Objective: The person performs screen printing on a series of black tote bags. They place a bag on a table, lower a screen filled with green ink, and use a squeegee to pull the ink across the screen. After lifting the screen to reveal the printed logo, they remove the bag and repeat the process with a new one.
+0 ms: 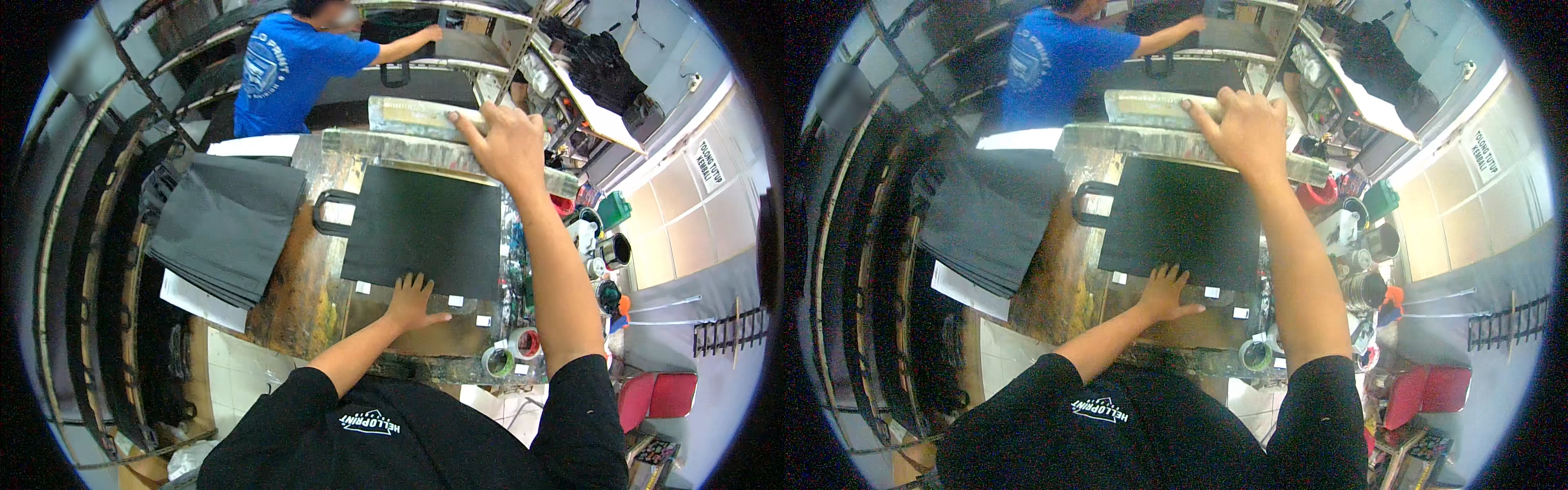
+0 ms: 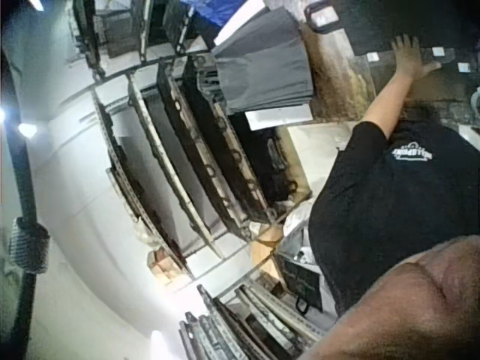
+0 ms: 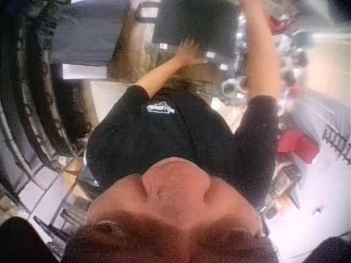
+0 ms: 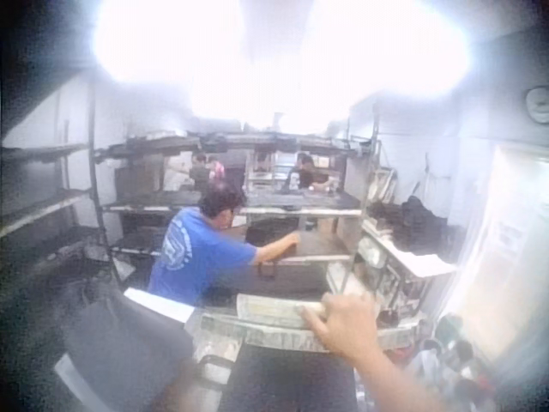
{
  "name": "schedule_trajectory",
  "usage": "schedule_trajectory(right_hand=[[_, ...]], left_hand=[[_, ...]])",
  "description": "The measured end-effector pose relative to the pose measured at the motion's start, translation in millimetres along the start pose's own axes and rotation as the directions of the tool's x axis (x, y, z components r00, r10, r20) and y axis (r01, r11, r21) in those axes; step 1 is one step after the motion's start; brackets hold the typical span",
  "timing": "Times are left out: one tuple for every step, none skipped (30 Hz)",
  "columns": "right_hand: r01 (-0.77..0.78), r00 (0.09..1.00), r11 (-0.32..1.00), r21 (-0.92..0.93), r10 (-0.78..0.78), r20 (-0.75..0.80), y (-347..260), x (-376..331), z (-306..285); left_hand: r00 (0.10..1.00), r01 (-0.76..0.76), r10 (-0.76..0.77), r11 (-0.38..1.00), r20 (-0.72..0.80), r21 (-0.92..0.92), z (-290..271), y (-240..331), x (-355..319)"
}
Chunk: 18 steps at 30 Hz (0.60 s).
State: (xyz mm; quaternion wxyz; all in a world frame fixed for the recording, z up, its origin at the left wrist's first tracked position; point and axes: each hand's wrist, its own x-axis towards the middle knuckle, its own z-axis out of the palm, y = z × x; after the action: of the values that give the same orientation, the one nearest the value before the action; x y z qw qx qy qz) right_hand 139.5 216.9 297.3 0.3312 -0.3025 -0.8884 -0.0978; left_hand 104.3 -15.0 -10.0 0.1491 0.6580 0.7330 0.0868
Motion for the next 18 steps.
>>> schedule_trajectory(right_hand=[[0.009,1.000,1.000,0.007,-0.008,-0.019,0.9,0.1,0.4],[0.001,1.000,1.000,0.004,-0.001,-0.008,0.8,-0.1,-0.4],[-0.006,1.000,1.000,0.001,0.006,0.003,-0.2,-0.2,-1.7],[-0.004,1.000,1.000,0.002,0.004,0.001,-0.5,-1.4,-2.0],[-0.012,1.000,1.000,0.012,0.012,0.021,-1.4,-2.3,-3.2],[-0.023,0.999,1.000,0.010,0.023,0.033,-2.8,-2.1,-4.7],[-0.034,0.998,0.999,0.007,0.034,0.047,-3.7,-2.7,-6.3],[-0.039,0.998,0.999,0.004,0.039,0.048,-5.1,-4.9,-6.7],[-0.043,0.998,0.999,0.001,0.043,0.049,-5.5,-7.2,-7.2],[-0.039,0.998,0.999,0.008,0.039,0.048,-10.7,-8.7,-8.4],[-0.030,0.999,1.000,0.007,0.030,0.016,-11.1,-13.6,-7.2],[-0.021,1.000,1.000,0.006,0.021,-0.017,-10.8,-19.7,-5.6],[-0.007,0.999,1.000,0.018,0.008,-0.052,-13.6,-26.2,-4.5],[-0.015,0.999,1.000,0.015,0.016,-0.048,-18.2,-32.6,-7.7],[-0.012,0.999,1.000,0.008,0.012,-0.031,-20.7,-39.7,-8.2],[-0.014,1.000,1.000,-0.007,0.014,-0.012,-20.2,-48.8,-7.9],[-0.011,1.000,1.000,-0.010,0.011,0.008,-21.9,-58.1,-5.8],[-0.016,0.999,1.000,0.001,0.015,0.032,-25.9,-70.9,-4.7]], left_hand=[[0.998,0.004,-0.002,1.000,0.058,-0.029,-6.9,-2.4,0.8],[0.993,0.010,-0.004,0.998,0.117,-0.058,-14.1,-5.2,2.1],[0.985,0.020,-0.005,0.996,0.175,-0.086,-21.5,-8.2,4.2],[0.995,0.041,-0.032,0.995,0.092,-0.092,-30.5,-9.4,6.7],[0.998,0.060,-0.060,0.993,0.009,-0.099,-39.5,-10.7,8.9],[0.993,0.079,-0.088,0.991,-0.075,-0.108,-48.8,-12.3,10.6],[0.987,0.085,-0.124,0.940,-0.098,-0.329,-65.9,-13.2,10.4],[0.980,0.086,-0.168,0.841,-0.107,-0.535,-87.3,-16.5,6.5],[0.971,0.074,-0.212,0.697,-0.106,-0.713,-102.2,-23.2,5.4],[0.964,-0.021,-0.220,0.501,-0.151,-0.865,-106.0,-35.9,4.3],[0.957,-0.105,-0.209,0.393,-0.201,-0.913,-118.4,-41.2,3.0],[0.946,-0.191,-0.204,0.278,-0.252,-0.941,-130.6,-46.4,0.3],[0.928,-0.273,-0.214,0.167,-0.305,-0.947,-145.9,-49.3,-6.1],[0.901,-0.363,-0.208,0.122,-0.381,-0.924,-159.8,-50.3,-11.3],[0.875,-0.474,-0.171,-0.104,-0.453,-0.875,-164.6,-59.8,-12.2],[0.889,-0.446,-0.215,-0.206,-0.404,-0.871,-178.5,-59.1,-16.4],[0.899,-0.422,-0.263,-0.300,-0.351,-0.856,-193.0,-57.8,-24.7],[0.925,-0.362,-0.268,-0.395,-0.271,-0.845,-195.5,-63.6,-31.7]])
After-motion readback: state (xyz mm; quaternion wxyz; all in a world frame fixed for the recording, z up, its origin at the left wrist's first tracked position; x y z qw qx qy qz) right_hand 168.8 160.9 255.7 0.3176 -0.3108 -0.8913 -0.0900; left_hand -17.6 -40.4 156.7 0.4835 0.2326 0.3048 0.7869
